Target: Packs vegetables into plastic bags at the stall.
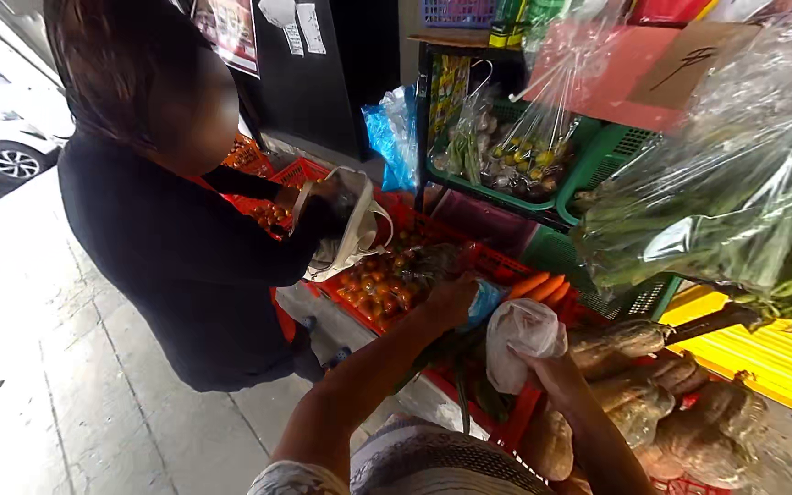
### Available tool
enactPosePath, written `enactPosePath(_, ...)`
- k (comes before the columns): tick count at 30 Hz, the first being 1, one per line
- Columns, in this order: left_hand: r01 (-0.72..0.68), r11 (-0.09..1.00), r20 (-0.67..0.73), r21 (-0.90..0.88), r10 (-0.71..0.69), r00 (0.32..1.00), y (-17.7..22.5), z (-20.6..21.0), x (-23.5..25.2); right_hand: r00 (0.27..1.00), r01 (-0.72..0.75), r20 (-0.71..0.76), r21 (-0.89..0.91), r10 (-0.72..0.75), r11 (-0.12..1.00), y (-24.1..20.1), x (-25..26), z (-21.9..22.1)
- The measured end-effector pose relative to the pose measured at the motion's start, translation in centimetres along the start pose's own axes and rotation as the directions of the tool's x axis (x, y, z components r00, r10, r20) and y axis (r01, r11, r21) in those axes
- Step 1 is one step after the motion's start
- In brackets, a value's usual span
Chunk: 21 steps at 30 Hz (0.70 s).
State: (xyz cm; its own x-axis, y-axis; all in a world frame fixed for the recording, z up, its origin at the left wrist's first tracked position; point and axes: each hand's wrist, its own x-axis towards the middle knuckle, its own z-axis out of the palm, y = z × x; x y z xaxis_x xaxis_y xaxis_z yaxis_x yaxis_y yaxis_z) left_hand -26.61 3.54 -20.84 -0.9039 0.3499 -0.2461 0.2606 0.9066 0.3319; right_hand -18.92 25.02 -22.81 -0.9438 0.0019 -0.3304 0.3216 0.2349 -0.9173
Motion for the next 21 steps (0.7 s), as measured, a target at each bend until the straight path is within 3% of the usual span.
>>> enactPosePath(2,-0.101,0.990,-0.014,-0.097,0.100,0.995,0.6,0.2,-0.5,0.981,0.141,-0.147,0.067,-0.130,0.988,-2.2,-1.3,0.5)
enactPosePath(4,-0.227,0.943,-0.087,-0.243,0.212,0.973,1.6,-0.1,-1.7,0.905,0.300,-0.341,0.085,-0.255,0.950,-4.2,-2.4,1.6)
enactPosePath(6,-0.360,0.830,-0.190,-0.426,0.306,0.933,3.0,-1.4,-4.1,0.780,0.476,-0.425,-0.074,-0.459,0.877,-5.0,-3.3,2.9)
enactPosePath(7,-0.398,0.758,-0.236,-0.516,0.321,0.917,3.6,-2.1,-5.4,0.712,0.540,-0.398,-0.216,-0.578,0.814,-4.7,-3.4,3.5)
enactPosePath(8,-0.428,0.699,-0.275,-0.572,0.328,0.904,4.0,-2.7,-6.4,0.691,0.553,-0.327,-0.336,-0.645,0.763,-3.8,-3.3,3.9)
enactPosePath(11,-0.397,0.703,-0.243,-0.590,0.314,0.918,4.1,-3.8,-7.1,0.746,0.516,-0.205,-0.424,-0.634,0.744,-1.7,-3.0,5.1)
enactPosePath(13,-0.378,0.771,-0.214,-0.512,0.313,0.926,3.3,-3.6,-6.8,0.747,0.550,-0.178,-0.376,-0.640,0.746,-0.7,-2.8,5.5)
enactPosePath(17,-0.297,0.899,-0.134,-0.322,0.268,0.954,3.4,-2.7,-7.8,0.762,0.586,0.021,-0.449,-0.647,0.675,0.4,-1.4,5.6)
enactPosePath(19,-0.239,0.946,-0.079,-0.219,0.227,0.971,4.4,-2.0,-8.5,0.750,0.602,0.028,-0.445,-0.661,0.664,0.6,-0.6,6.2)
enactPosePath(21,-0.235,0.964,-0.036,-0.128,0.232,0.972,5.7,-1.2,-9.2,0.815,0.515,-0.006,-0.449,-0.579,0.730,-0.1,-0.9,7.3)
